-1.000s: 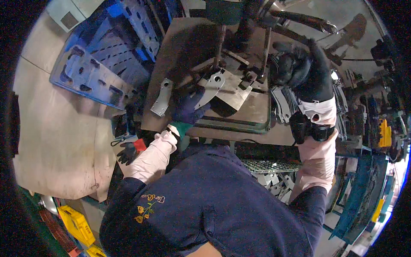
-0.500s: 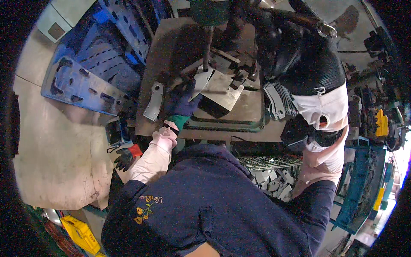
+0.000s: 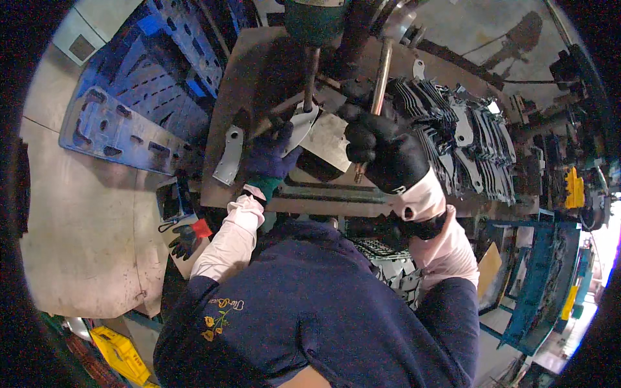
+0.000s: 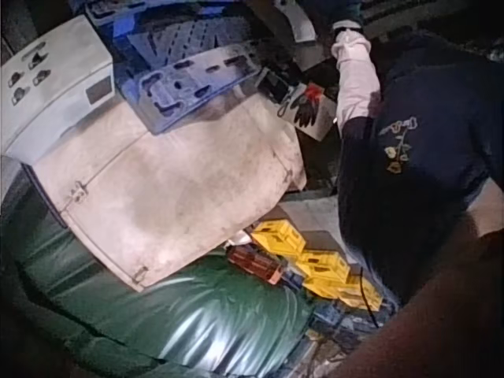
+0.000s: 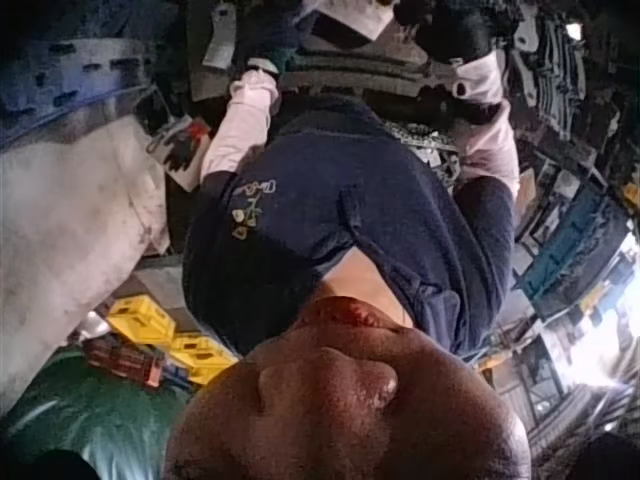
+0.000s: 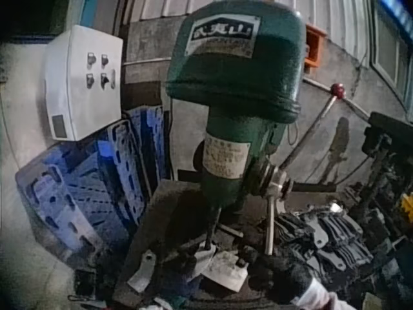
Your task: Drilling holes into small metal fabrication parts using a drill press.
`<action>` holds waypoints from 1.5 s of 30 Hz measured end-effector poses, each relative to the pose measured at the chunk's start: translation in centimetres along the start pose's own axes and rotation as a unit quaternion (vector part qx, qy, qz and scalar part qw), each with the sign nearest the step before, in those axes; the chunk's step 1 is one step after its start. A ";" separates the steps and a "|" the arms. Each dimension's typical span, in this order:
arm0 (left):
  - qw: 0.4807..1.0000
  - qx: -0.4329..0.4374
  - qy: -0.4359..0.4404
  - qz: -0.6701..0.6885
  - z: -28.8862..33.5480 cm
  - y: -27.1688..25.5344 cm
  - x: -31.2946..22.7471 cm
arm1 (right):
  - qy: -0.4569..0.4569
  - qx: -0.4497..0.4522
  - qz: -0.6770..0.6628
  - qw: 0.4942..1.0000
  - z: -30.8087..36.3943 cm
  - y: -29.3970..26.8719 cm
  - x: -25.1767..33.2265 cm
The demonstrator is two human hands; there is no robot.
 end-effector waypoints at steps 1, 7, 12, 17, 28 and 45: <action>1.000 0.003 -0.001 -0.008 -0.1 0.0 0.0 | -0.003 -0.016 -0.006 1.000 -0.3 -0.7 -0.4; 0.998 0.043 -0.021 -0.036 -0.3 -0.3 -0.2 | -0.096 -0.052 -0.017 0.994 -1.4 -1.3 -1.5; 0.997 0.066 -0.039 -0.014 -0.4 -0.2 0.1 | -0.451 -0.102 0.626 0.628 -3.1 -4.5 -0.1; 0.992 0.100 -0.060 -0.048 -0.3 0.4 0.2 | -0.414 -0.163 0.516 0.732 -4.9 -9.2 0.0; 0.996 0.064 -0.060 -0.012 0.1 1.2 1.0 | -0.384 -0.148 0.357 0.838 -6.8 -10.9 0.2; 0.995 0.071 -0.022 -0.068 0.1 1.2 1.0 | -0.481 -0.159 0.478 0.718 -9.6 -15.1 2.5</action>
Point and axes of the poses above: each hand's wrist, its own z-axis away from the middle knuckle, its own y-axis out of the palm, x = y × z, the point moved 6 cm from there along -z, towards the middle knuckle, and after that the axes turned 7 degrees about -y, right-handed, at the moved point
